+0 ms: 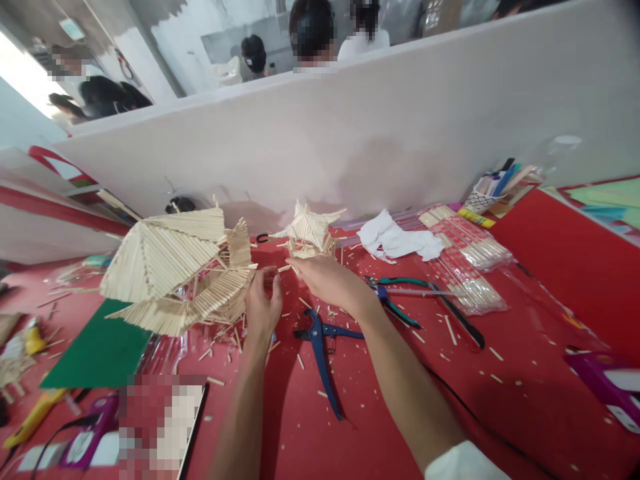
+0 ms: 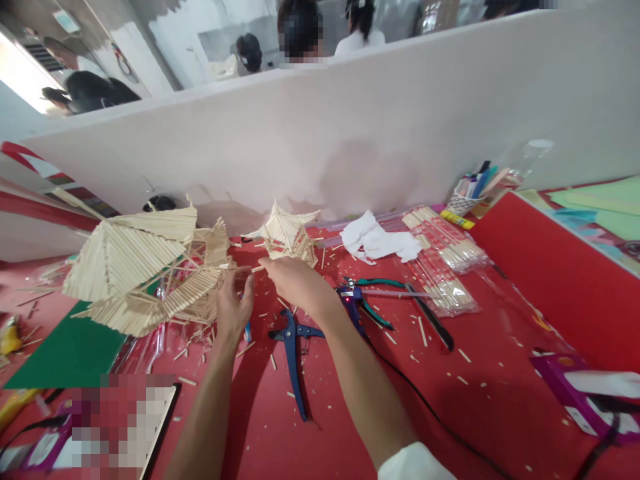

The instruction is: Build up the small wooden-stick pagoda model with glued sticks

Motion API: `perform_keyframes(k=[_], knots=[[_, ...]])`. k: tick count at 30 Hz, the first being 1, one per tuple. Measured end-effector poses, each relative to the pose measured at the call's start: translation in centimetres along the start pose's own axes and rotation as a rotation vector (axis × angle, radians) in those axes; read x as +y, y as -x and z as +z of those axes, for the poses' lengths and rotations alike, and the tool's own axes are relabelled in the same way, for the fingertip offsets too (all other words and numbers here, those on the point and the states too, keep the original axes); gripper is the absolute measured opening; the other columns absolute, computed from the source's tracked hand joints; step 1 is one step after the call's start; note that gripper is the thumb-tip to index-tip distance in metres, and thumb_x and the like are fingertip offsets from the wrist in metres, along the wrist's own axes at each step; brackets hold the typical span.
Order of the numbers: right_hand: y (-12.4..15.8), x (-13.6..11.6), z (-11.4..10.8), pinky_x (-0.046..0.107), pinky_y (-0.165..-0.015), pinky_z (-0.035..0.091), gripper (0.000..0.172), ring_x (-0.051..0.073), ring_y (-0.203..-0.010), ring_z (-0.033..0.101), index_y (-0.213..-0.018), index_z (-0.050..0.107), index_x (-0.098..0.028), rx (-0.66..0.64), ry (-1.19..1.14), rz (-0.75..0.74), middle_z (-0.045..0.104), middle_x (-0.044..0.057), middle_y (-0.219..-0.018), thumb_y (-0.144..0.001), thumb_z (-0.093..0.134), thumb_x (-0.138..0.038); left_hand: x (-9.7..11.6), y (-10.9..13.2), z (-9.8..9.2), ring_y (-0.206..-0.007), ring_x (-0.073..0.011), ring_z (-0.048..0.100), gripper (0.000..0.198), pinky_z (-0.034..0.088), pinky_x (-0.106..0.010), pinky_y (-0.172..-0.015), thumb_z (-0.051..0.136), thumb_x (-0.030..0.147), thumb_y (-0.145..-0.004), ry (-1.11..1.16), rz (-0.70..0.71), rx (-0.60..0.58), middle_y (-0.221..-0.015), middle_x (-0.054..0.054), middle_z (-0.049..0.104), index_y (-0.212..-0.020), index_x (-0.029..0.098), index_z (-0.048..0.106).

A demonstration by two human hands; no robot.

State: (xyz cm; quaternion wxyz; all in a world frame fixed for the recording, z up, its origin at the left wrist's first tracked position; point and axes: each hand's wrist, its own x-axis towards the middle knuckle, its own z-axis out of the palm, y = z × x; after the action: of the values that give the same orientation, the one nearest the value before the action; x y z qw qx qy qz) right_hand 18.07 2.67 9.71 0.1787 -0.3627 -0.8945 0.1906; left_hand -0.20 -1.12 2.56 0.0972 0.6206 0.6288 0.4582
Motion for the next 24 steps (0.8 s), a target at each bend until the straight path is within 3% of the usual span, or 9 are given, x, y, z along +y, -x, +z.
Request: perform_keyframes(k=[7,13,18,24], knots=[[1.7,-0.1,-2.4,0.033,-0.075,0.040,0.040,0.022,-0.091,0.062,-0.132,0.056,-0.017,0.060,-0.003,0.068,0.070,0.013,-0.109,-0.094,0.044,-0.011,-0.2,0.2,-0.1,-0.090,-0.0172,0.064,0.020,0.052,-0.031,-0.081,0.049,0.030,-0.094,-0.006,-0.015,0.003,-0.103,-0.007,0.066,-0.109,0.020,0.057],[3.6,-0.5,-3.6,0.028,-0.067,0.033,0.007,0.018,-0.078,0.058,-0.090,0.064,-0.018,-0.154,0.050,0.188,0.067,0.005,-0.082,-0.089,0.058,-0.015,-1.5,1.0,0.3,-0.090,-0.0193,0.065,0.023,0.052,-0.035,-0.083,0.052,0.032,-0.093,-0.010,-0.069,-0.105,-0.101,-0.007,0.065,-0.112,0.019,0.053],[4.2,-0.2,-4.6,0.025,-0.062,0.031,0.014,0.014,-0.069,0.056,-0.074,0.060,-0.018,-0.263,-0.013,0.303,0.062,0.002,-0.071,-0.086,0.057,-0.012,-1.7,1.4,0.6,-0.094,-0.0183,0.066,0.023,0.052,-0.035,-0.087,0.050,0.034,-0.094,0.102,-0.084,-0.136,-0.110,-0.008,0.065,-0.112,0.020,0.054],[5.0,1.5,-5.8,0.026,-0.059,0.031,0.021,0.014,-0.065,0.056,-0.071,0.063,-0.018,-0.218,-0.045,0.406,0.065,0.003,-0.072,-0.090,0.054,-0.023,-1.4,1.6,1.0,-0.094,-0.0185,0.065,0.027,0.051,-0.035,-0.087,0.050,0.035,-0.094,0.142,-0.102,-0.142,-0.115,-0.009,0.065,-0.116,0.020,0.054]])
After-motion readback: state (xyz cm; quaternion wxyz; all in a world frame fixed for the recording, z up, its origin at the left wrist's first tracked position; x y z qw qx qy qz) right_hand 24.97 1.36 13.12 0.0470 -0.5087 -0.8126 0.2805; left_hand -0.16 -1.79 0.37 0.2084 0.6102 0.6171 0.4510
